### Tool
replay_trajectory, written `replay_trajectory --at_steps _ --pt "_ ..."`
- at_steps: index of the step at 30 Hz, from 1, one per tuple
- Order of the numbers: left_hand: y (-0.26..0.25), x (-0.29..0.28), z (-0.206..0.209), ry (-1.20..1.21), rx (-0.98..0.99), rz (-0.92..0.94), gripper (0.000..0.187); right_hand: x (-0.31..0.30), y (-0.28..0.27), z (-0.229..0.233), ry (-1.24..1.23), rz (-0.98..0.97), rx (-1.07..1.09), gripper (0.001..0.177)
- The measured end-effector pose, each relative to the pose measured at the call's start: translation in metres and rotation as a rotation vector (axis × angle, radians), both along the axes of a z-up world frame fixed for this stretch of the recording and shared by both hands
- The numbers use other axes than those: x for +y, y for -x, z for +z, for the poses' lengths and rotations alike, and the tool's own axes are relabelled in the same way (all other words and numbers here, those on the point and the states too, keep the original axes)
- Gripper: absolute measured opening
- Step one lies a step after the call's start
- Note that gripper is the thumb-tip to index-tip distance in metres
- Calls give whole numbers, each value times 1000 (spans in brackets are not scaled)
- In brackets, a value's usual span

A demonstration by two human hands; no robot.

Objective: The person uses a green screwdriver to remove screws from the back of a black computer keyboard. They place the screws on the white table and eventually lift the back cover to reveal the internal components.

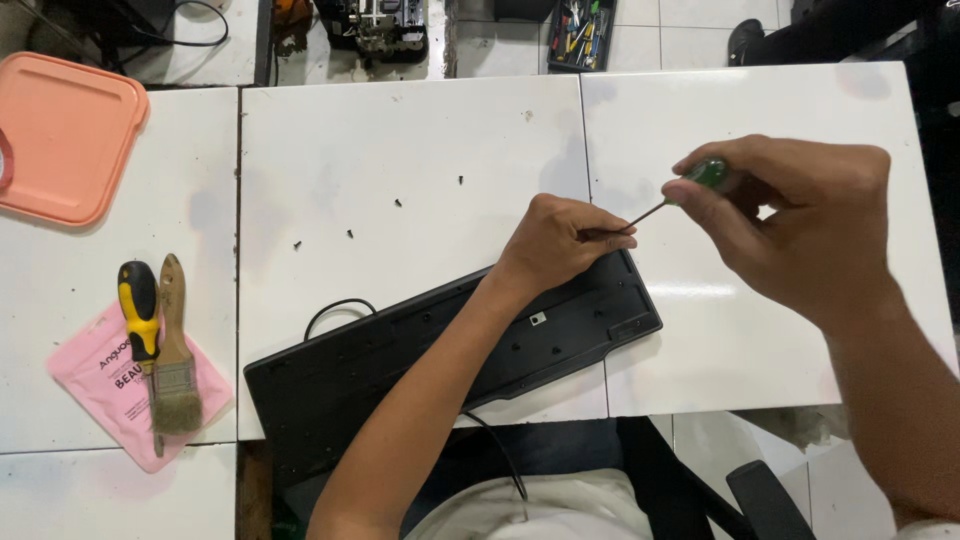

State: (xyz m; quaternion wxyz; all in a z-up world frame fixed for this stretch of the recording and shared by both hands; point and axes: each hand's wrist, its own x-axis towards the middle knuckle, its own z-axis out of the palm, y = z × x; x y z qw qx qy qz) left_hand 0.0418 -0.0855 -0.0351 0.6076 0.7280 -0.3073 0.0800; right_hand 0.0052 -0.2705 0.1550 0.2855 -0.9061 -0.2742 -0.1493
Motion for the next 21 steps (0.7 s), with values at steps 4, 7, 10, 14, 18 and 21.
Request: replay_trajectory --at_steps 4,7,10,14,18,21 --pt "5 1 6 -2 27 -5 15 -1 -3 18 61 -1 53 12" --pt "8 6 21 94 132 -87 23 -11 -13 26 131 50 108 13" --pt "8 7 20 154 146 -126 25 -19 -19 35 163 33 231 15" --pt "4 7 20 53 33 -54 14 -23 -24 49 344 122 297 18" --pt "6 3 16 14 -66 -8 11 -20 -29 65 607 59 377 34" --pt "4 4 18 34 -24 -21 16 16 -29 91 800 -201 712 45"
